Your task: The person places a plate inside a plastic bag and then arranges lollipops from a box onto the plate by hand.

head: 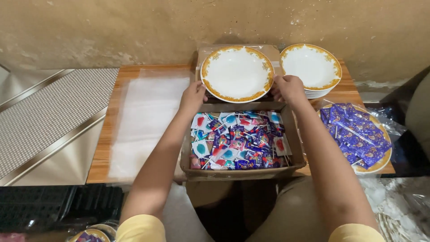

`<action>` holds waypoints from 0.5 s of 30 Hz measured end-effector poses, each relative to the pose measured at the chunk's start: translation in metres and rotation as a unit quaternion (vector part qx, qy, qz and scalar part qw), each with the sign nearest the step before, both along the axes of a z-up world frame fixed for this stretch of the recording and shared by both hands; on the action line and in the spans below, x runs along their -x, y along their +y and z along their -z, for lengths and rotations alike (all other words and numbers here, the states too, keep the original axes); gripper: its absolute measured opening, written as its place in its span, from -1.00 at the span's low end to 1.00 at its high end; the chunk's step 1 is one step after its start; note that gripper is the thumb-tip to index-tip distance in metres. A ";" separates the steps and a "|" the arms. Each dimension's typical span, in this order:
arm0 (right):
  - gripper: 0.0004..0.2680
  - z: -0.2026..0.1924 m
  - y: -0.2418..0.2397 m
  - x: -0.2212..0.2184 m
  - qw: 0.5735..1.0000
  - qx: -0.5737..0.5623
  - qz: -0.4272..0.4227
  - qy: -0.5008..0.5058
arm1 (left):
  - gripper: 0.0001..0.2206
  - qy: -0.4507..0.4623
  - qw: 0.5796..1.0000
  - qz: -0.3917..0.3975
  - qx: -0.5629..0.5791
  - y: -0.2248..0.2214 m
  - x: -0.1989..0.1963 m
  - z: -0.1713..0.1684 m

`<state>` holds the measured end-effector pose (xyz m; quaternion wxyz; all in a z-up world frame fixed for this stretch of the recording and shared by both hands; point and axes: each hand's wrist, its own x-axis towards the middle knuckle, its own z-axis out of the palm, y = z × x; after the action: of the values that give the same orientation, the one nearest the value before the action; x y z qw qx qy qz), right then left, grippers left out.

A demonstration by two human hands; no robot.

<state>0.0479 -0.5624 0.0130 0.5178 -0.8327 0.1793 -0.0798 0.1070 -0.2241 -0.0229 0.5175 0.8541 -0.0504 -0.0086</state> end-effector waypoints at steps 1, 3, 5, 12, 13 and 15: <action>-0.65 0.000 -0.007 0.008 1.000 0.001 0.000 0.003 | -0.59 0.003 1.000 0.000 0.001 0.000 0.028 -0.021; -0.77 0.000 -0.020 0.022 0.961 0.255 -0.090 0.060 | -0.61 -0.015 0.987 0.059 -0.151 -0.001 0.083 -0.066; -0.81 -0.011 0.003 0.053 0.931 0.320 -0.156 0.078 | -0.64 -0.003 0.975 0.080 -0.209 0.000 0.106 -0.057; -0.86 0.034 0.062 0.068 0.813 0.494 -0.307 -0.030 | -0.79 -0.096 0.889 0.192 -0.405 -0.008 0.067 0.092; -0.86 0.046 0.063 0.061 0.813 0.494 -0.308 -0.030 | -0.79 -0.095 0.889 0.191 -0.404 -0.012 0.066 0.093; -0.71 0.067 0.068 0.046 0.742 0.561 -0.351 -0.106 | -0.68 -0.055 0.903 0.190 -0.382 -0.018 0.064 0.093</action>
<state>0.0017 -0.4942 -0.0545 -0.0363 -0.9629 -0.2591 -0.0664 0.0432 -0.2420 -0.1161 0.1362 0.9596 -0.2334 -0.0782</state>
